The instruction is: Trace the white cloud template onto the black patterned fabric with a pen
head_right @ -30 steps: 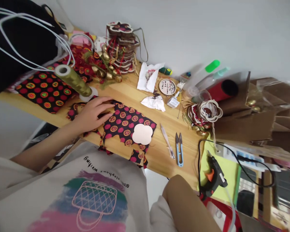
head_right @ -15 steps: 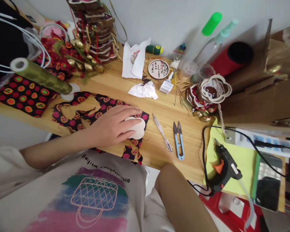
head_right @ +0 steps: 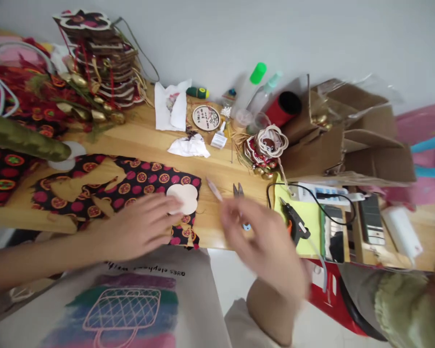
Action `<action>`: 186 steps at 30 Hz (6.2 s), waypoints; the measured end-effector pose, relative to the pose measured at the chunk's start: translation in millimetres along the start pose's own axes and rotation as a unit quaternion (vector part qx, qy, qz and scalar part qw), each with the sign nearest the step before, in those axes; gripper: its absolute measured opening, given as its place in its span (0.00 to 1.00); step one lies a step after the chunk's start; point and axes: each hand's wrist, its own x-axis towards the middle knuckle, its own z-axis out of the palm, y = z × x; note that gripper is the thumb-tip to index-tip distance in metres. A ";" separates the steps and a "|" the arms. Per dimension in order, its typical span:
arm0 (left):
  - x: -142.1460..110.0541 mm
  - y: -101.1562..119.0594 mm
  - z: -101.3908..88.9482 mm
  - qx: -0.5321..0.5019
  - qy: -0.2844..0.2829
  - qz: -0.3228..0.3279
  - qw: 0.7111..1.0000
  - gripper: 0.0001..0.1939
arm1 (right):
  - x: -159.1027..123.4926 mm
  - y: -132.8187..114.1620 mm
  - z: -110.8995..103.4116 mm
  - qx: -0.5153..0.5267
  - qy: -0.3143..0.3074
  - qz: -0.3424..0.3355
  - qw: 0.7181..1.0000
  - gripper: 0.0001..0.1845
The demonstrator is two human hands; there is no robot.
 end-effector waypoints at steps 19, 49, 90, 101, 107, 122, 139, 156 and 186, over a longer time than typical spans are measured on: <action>-14.8 15.8 42.7 0.054 0.027 0.053 0.997 0.21 | 65.4 -12.6 69.2 0.108 -0.099 -0.091 0.985 0.12; -12.7 16.3 39.8 0.084 -0.002 0.102 0.991 0.20 | 55.9 8.1 84.2 0.093 -0.037 -0.072 0.992 0.14; -11.2 17.9 24.9 0.084 0.067 0.090 0.990 0.17 | 58.9 14.1 65.5 0.256 -0.032 -0.002 0.966 0.13; -28.6 -19.4 -19.9 0.166 -0.101 -0.096 0.976 0.31 | 67.9 17.1 66.8 0.143 -0.035 -0.090 0.985 0.11; -42.3 -26.1 -11.1 0.096 -0.110 -0.130 0.981 0.35 | 68.9 20.0 66.1 0.175 -0.039 -0.069 0.981 0.08; -43.4 -22.2 2.7 0.087 -0.029 -0.185 0.978 0.33 | 75.7 41.9 64.4 0.425 -0.026 -0.053 0.903 0.19; -40.7 -14.8 17.7 0.146 0.010 -0.189 0.971 0.33 | 78.4 49.2 62.3 0.457 0.080 -0.013 0.886 0.23; -47.3 -17.7 24.4 0.069 0.047 -0.202 0.976 0.32 | 74.4 42.2 66.3 0.171 0.107 -0.033 0.979 0.08; -47.5 -22.3 27.0 0.100 0.104 -0.180 0.973 0.25 | 79.9 24.0 52.4 0.511 0.216 0.109 0.825 0.11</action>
